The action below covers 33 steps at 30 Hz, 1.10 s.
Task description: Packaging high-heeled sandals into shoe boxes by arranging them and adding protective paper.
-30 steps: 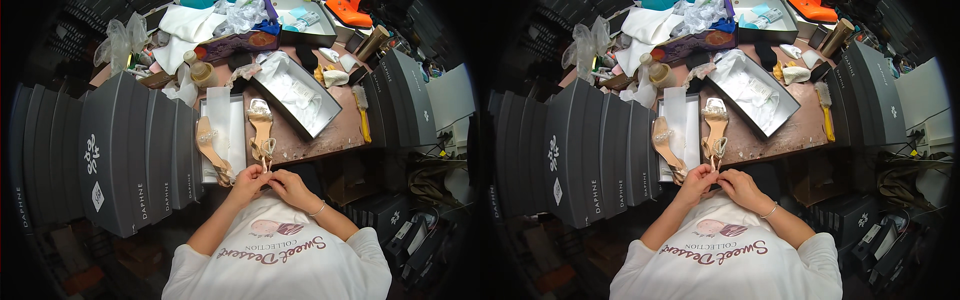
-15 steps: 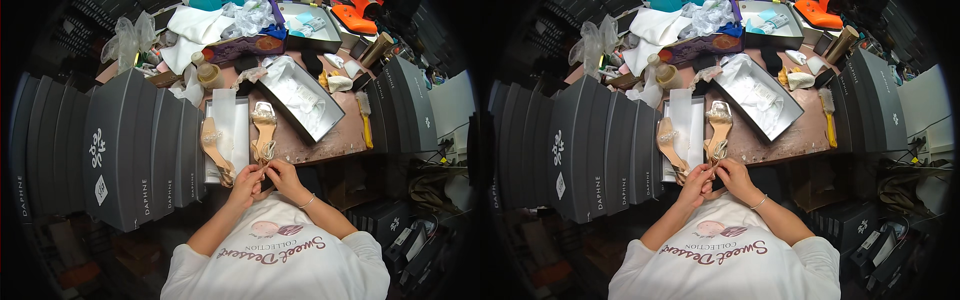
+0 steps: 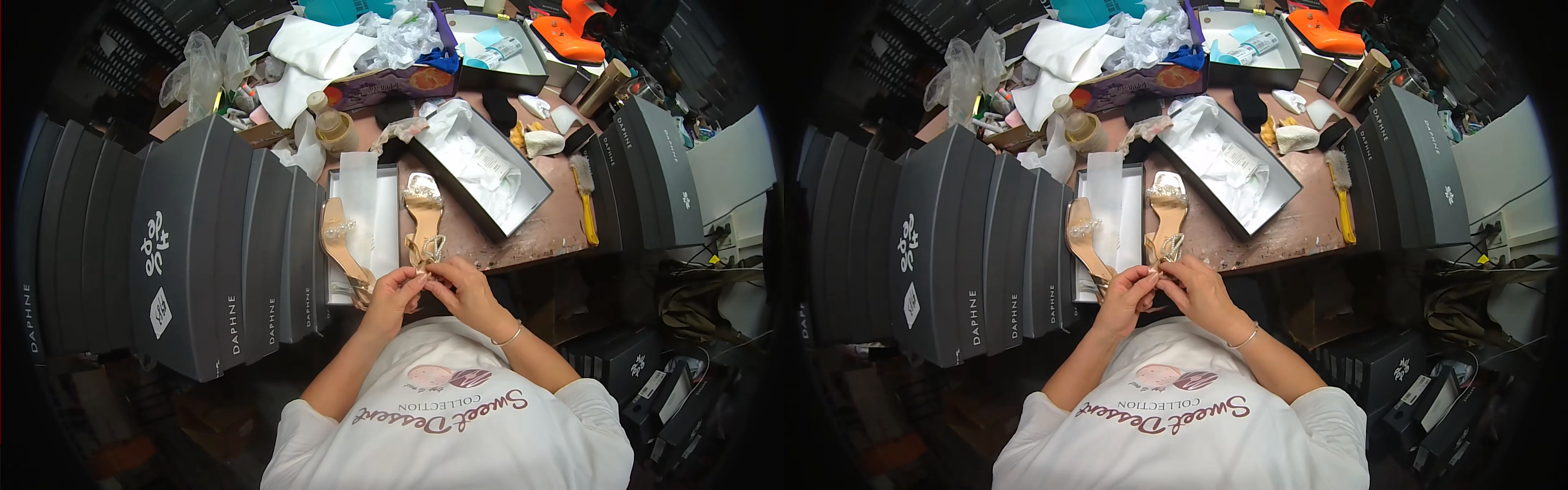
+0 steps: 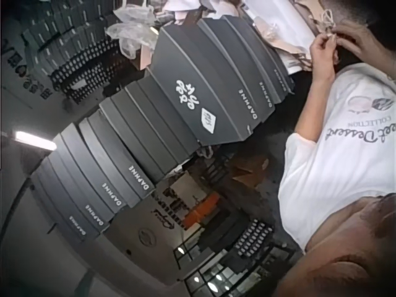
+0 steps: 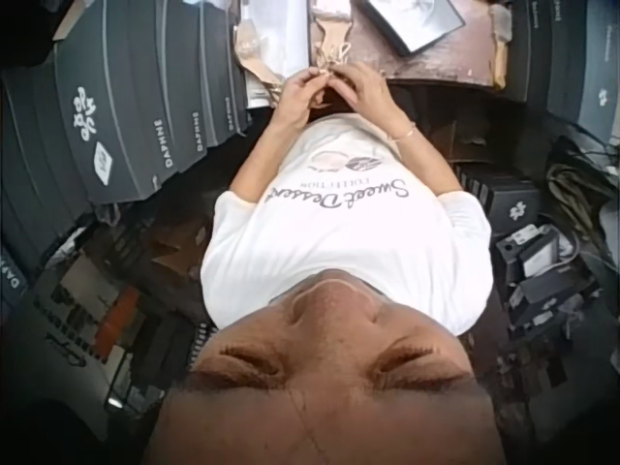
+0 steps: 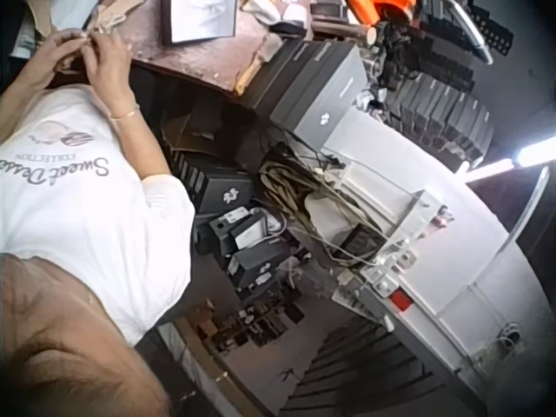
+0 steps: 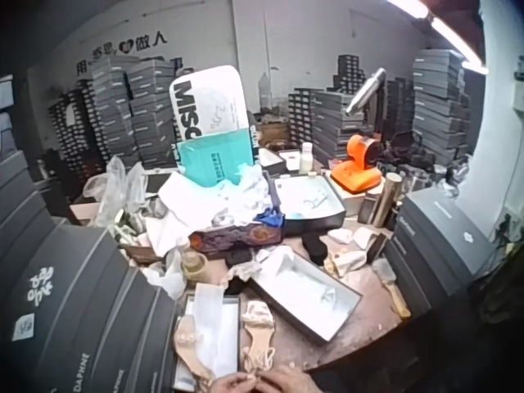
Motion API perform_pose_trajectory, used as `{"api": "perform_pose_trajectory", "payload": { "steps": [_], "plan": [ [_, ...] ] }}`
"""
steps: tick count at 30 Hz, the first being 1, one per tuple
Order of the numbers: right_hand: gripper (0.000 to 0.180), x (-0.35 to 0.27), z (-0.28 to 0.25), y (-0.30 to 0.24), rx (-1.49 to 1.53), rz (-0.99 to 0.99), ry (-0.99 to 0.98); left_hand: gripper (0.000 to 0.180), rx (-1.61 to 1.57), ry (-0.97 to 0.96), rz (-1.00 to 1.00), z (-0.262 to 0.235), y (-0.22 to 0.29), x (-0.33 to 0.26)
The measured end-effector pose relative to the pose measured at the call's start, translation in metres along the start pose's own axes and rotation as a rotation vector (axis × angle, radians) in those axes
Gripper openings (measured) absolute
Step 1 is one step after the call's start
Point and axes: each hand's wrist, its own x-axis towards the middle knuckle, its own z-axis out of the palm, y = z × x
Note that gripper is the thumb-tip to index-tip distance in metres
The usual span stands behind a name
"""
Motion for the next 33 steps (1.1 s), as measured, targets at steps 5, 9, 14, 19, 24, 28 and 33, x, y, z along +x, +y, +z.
{"api": "perform_pose_trajectory", "payload": {
  "steps": [5,9,14,19,24,28,33],
  "plan": [
    [0.018,-0.001,-0.001,0.008,0.093,0.096,-0.001,0.014,0.103,-0.013,0.001,0.0,0.005,0.008],
    [0.015,0.0,-0.004,0.012,0.323,0.24,0.022,0.016,0.036,-0.035,0.011,0.002,0.004,0.008],
    [0.011,-0.001,0.0,0.026,0.842,0.569,0.046,0.017,0.07,-0.111,-0.035,0.001,0.008,0.007],
    [0.01,0.002,-0.001,0.029,1.01,0.54,0.178,0.016,0.254,-0.032,-0.011,0.004,0.014,0.005],
    [0.01,-0.002,-0.011,0.058,1.229,0.615,0.374,0.014,0.294,-0.024,-0.01,-0.016,0.022,0.005],
    [0.009,-0.013,-0.019,0.036,0.884,0.416,0.155,0.011,-0.127,-0.141,-0.246,-0.022,0.013,-0.005],
    [0.01,-0.037,-0.015,0.011,0.391,0.14,0.078,0.022,-0.444,-0.186,-0.265,0.003,-0.01,-0.01]
  ]
}}
